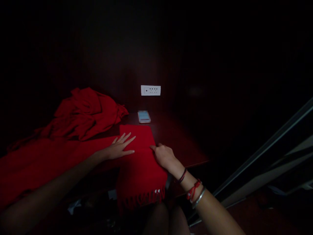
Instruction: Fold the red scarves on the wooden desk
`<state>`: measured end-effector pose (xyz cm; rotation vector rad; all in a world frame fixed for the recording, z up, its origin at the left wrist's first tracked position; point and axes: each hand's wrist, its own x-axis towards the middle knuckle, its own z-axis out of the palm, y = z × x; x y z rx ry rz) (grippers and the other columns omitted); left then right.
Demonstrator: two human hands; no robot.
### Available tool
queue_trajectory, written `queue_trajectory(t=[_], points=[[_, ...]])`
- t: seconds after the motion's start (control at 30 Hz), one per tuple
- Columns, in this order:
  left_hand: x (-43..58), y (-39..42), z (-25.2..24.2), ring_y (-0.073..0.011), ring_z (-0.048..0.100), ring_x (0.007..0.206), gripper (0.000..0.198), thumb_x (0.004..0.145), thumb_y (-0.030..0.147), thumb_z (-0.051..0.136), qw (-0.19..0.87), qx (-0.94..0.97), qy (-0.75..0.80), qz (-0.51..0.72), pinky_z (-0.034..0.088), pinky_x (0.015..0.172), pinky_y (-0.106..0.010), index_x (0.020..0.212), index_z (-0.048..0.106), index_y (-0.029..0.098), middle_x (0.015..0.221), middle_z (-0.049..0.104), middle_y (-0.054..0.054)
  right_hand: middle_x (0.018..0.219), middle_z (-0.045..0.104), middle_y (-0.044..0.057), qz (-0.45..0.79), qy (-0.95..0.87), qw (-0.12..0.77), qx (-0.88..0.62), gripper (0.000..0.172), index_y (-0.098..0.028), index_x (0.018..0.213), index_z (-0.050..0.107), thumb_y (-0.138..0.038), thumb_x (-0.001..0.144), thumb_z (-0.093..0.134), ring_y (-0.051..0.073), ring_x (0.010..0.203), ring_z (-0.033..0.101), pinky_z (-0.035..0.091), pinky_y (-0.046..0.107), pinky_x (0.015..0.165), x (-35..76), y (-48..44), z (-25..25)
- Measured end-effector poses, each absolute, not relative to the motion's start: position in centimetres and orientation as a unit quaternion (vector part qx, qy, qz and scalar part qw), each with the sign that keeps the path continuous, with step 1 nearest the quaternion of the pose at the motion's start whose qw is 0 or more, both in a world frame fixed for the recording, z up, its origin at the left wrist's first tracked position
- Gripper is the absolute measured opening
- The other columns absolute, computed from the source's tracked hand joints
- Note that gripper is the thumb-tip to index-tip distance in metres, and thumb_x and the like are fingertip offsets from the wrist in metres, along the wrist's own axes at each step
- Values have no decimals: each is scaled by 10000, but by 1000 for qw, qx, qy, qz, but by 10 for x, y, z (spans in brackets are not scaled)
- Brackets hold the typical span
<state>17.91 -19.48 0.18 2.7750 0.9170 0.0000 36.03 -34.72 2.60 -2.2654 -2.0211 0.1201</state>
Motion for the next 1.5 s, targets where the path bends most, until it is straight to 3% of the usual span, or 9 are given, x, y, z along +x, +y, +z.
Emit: queue_trajectory(t=[0.13,0.27,0.37,0.53,0.7,0.87,1.1,1.33,1.5], points=[[186,-188,14,-314,-85,1202,798,644,685,302,149,943,294,-52,83,914,-543,1282,5,307,1351,-88,-66,1218,329,115,74,-690,66,-717,414,-240,1135,459,-359,739,445,277,1088,344,318,388,838,372,-328,46],[184,-169,22,-290,-32,1217,648,738,613,118,125,907,402,-13,118,917,-537,1291,51,284,1360,-36,-43,1347,103,118,40,-677,137,-722,537,-177,1267,247,-414,792,327,268,1213,100,217,434,918,371,-288,49],[176,-157,12,-310,-26,1212,655,726,625,125,87,871,483,-14,120,910,-553,1288,98,290,1361,-17,-31,1358,74,126,38,-707,72,-702,588,-153,1295,163,-460,803,265,246,1229,3,114,466,948,369,-266,33],[170,-154,3,-330,-25,1204,688,684,666,203,77,854,513,-52,104,914,-553,1273,134,318,1361,0,-35,1364,-21,106,106,-709,15,-697,666,-209,1307,83,-595,764,84,257,1226,-23,64,478,952,379,-258,8],[180,-172,6,-265,-33,1223,581,780,532,204,-13,893,445,67,88,952,-483,1282,188,241,1363,-21,-57,1361,-72,95,160,-690,-5,-706,737,-252,1303,63,-675,702,118,297,1215,-41,52,503,940,382,-254,17],[185,-179,2,-250,45,1225,590,784,552,169,67,943,326,-5,146,939,-478,1293,98,261,1360,36,-80,1360,-76,108,151,-663,51,-731,734,-269,1300,58,-682,694,85,294,1218,-40,49,549,910,380,-242,18],[182,-172,1,-283,12,1216,639,742,620,171,86,929,357,-35,127,931,-500,1286,77,299,1359,6,-80,1360,-78,110,146,-649,57,-745,751,-217,1306,78,-669,707,106,268,1223,-40,-5,512,931,380,-239,4],[183,-181,2,-266,-25,1221,599,777,569,157,59,921,381,61,102,941,-496,1293,74,277,1362,-38,-56,1360,-99,52,122,-652,139,-735,765,-191,1306,-39,-659,714,92,214,1227,-84,47,497,942,383,-247,15],[185,-187,3,-257,-6,1223,632,759,599,151,95,934,344,24,106,949,-478,1292,19,284,1363,-10,-50,1361,-90,32,157,-675,44,-720,780,-195,1310,13,-670,699,117,245,1227,-67,-2,509,939,388,-250,11]])
